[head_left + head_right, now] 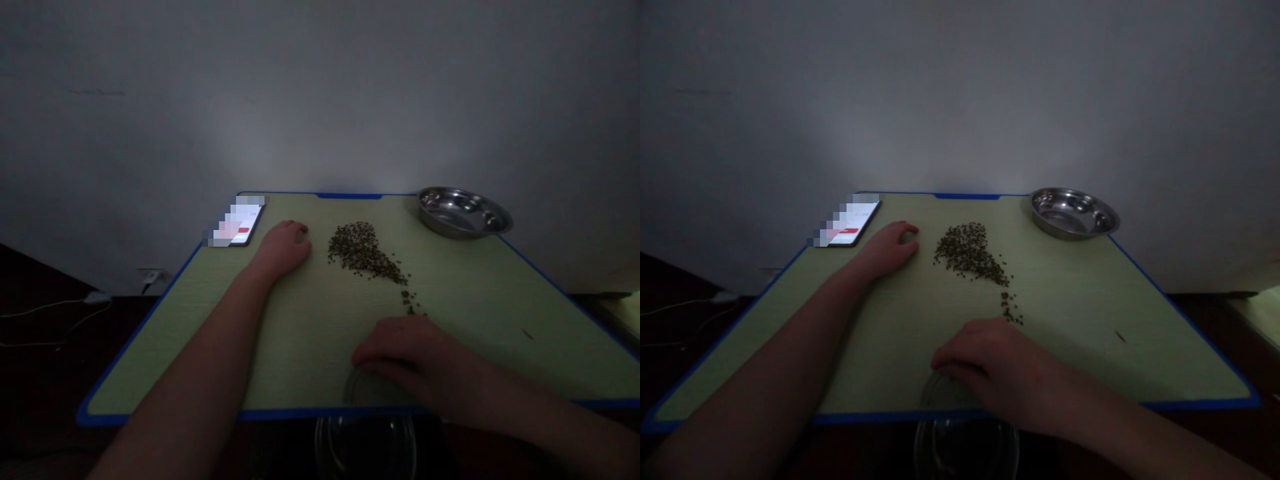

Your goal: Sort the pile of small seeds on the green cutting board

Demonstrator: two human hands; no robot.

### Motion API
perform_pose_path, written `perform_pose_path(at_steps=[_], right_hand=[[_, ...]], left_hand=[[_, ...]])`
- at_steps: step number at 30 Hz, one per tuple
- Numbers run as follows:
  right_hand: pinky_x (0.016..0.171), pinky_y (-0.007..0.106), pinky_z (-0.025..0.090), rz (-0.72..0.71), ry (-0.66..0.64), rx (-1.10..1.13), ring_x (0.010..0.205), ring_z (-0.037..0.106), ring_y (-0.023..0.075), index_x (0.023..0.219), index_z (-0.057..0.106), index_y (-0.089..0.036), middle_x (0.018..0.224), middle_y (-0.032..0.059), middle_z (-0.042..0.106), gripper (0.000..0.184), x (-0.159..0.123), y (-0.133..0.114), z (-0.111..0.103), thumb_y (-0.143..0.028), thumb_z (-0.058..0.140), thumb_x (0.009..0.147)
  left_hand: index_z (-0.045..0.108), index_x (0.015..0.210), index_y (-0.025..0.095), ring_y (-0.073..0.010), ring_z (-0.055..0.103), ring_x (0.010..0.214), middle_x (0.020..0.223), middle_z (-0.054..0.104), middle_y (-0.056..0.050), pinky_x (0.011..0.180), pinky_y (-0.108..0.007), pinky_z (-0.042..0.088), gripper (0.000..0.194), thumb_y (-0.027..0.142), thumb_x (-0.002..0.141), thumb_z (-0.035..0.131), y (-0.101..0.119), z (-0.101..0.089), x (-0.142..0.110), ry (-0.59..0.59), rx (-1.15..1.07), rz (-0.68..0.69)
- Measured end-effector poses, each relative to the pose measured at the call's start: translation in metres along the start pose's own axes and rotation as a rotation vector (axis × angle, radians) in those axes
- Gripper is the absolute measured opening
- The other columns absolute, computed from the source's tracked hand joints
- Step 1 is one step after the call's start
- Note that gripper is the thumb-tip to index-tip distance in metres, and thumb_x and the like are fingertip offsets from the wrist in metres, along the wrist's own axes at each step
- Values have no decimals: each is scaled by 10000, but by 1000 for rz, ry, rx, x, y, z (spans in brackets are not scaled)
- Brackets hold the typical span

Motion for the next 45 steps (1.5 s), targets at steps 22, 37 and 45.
perform_pose_path(at_steps=[22,37,45], right_hand=[[741,363,518,391,378,-157,825,642,205,943,674,-198,928,60,708,211,-42,82,-84,-285,518,830],[732,322,513,358,246,-102,840,646,192,958,678,-213,939,50,707,217,-45,71,-67,-300,504,863],[743,299,504,314,226,-92,841,644,169,977,674,-206,942,41,708,203,-27,63,-59,-236,504,869]], left_hand=[[587,1115,134,-237,510,1128,1199,574,-118,1006,-362,372,434,309,748,433,-3,-3,1,-18,4,-6],[587,1115,148,-231,510,1132,1176,581,-107,1011,-350,369,427,315,754,432,-2,-3,1,-24,6,-10],[581,1126,153,-237,507,1137,1201,566,-108,1013,-358,368,440,329,754,426,-4,-2,1,-23,11,-16]])
Point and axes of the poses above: each hand's wrist, its own x-axis towards the middle knuckle, its own z-axis out of the palm, y = z × x, the point moved 3 cm from there along x, towards the middle knuckle
